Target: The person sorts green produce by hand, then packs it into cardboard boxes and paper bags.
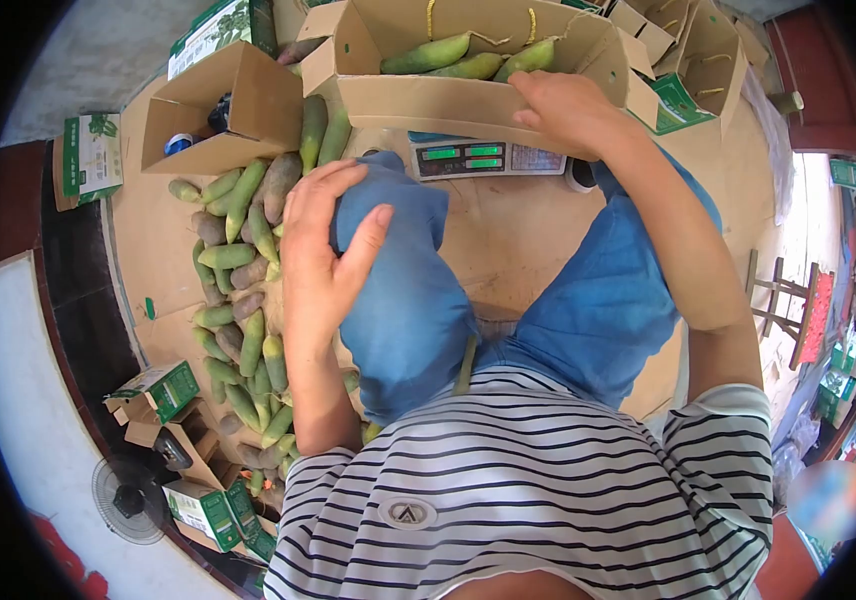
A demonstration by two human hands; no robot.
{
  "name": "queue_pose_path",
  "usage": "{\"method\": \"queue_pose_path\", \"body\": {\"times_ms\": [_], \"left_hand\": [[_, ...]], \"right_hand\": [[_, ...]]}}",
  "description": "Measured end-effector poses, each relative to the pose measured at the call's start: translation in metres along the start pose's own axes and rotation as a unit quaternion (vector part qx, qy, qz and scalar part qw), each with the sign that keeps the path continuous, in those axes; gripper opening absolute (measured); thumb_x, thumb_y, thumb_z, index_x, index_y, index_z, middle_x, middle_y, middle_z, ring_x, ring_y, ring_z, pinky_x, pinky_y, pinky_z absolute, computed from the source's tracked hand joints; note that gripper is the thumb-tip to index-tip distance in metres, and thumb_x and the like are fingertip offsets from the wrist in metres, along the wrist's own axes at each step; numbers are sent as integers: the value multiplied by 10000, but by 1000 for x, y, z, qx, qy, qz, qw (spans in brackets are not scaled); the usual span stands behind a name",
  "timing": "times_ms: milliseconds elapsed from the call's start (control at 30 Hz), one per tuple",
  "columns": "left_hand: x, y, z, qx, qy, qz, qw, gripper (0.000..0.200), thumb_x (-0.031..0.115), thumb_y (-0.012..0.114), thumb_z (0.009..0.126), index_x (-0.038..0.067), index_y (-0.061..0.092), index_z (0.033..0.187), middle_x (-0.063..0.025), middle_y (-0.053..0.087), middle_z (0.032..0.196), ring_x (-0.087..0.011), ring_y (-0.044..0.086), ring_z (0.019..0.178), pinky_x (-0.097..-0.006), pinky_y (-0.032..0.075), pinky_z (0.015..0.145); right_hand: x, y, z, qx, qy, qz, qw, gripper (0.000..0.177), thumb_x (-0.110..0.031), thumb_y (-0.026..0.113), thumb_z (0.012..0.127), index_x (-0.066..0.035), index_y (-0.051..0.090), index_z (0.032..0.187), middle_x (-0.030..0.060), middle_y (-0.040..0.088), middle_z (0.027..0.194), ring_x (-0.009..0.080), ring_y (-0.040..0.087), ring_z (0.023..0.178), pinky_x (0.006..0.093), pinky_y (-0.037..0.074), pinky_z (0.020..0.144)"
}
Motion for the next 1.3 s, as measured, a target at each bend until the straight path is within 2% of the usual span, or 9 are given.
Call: {"method": "queue_pose_path", "body": {"times_ms": [100,233,433,567,700,900,1000,1133,1300], "left_hand": [[13,-9,8,-5,-47,-46,998,325,122,685,767,8,587,1056,-149,589,1069,-308,551,1002,-348,418,883],[54,-14,45,-14,53,-59,997,323,83,650,814,6,579,1119,-112,594,1073,-198,550,1036,-282,403,900],[73,37,117,-50,185,47,980,303,197,638,827,20,585,1067,-131,597,1050,-271,572,997,-345,452,862],[10,106,123,-200,103,346,911,334,282,648,806,42,576,1026,-140,579,1019,-309,570,979,-443,459,819],[3,114,123,-213,114,297,924,312,259,653,800,40,572,1006,-146,572,1012,-313,568,992,-433,470,811],[-16,130,129,-235,72,289,925,272,213,654,793,34,568,979,-154,567,1014,-314,599,918,-418,505,749],[-19,134,129,-219,80,278,932,257,189,659,777,36,572,964,-160,559,988,-326,613,868,-417,513,726],[-24,141,127,-179,111,298,931,228,164,645,766,36,576,941,-168,547,947,-340,620,846,-423,518,699],[-23,144,129,-220,91,297,925,178,130,579,790,47,572,947,-179,563,937,-350,626,834,-437,521,667]], "right_hand": [[3,7,-2,5,-9,6,1000,372,-224,571,859,-35,447,1155,147,586,1056,317,557,1010,424,464,824],[8,11,2,-9,2,6,1000,388,-211,583,845,-26,444,1157,163,585,1047,324,556,1012,422,466,824],[6,4,-4,-3,27,8,1000,335,-201,622,807,-20,485,1053,167,619,965,336,603,922,436,492,750],[17,15,-2,-4,6,14,1000,390,-208,595,828,-27,455,1144,174,596,1007,342,588,934,439,473,780],[9,7,-11,14,10,30,999,313,-210,605,826,-6,479,1027,179,614,960,331,587,957,427,476,786],[22,-7,-6,-104,1,-42,994,299,-233,590,837,-20,508,1030,174,611,972,336,583,966,444,467,792],[38,-24,0,-45,-61,-21,997,254,-236,571,851,-32,540,1000,153,615,975,331,582,964,445,463,802],[48,-56,8,130,-28,-22,991,196,-219,540,868,-41,587,937,144,624,954,330,583,947,432,468,808],[85,-38,55,219,4,-71,973,176,-96,554,798,-49,594,964,144,607,973,321,578,961,413,483,809]]}}
Point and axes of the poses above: each hand's wrist, its own z-axis towards the middle knuckle, its own y-axis out of the palm, x = y × z, the point moved 3 cm from there along z, towards the middle knuckle
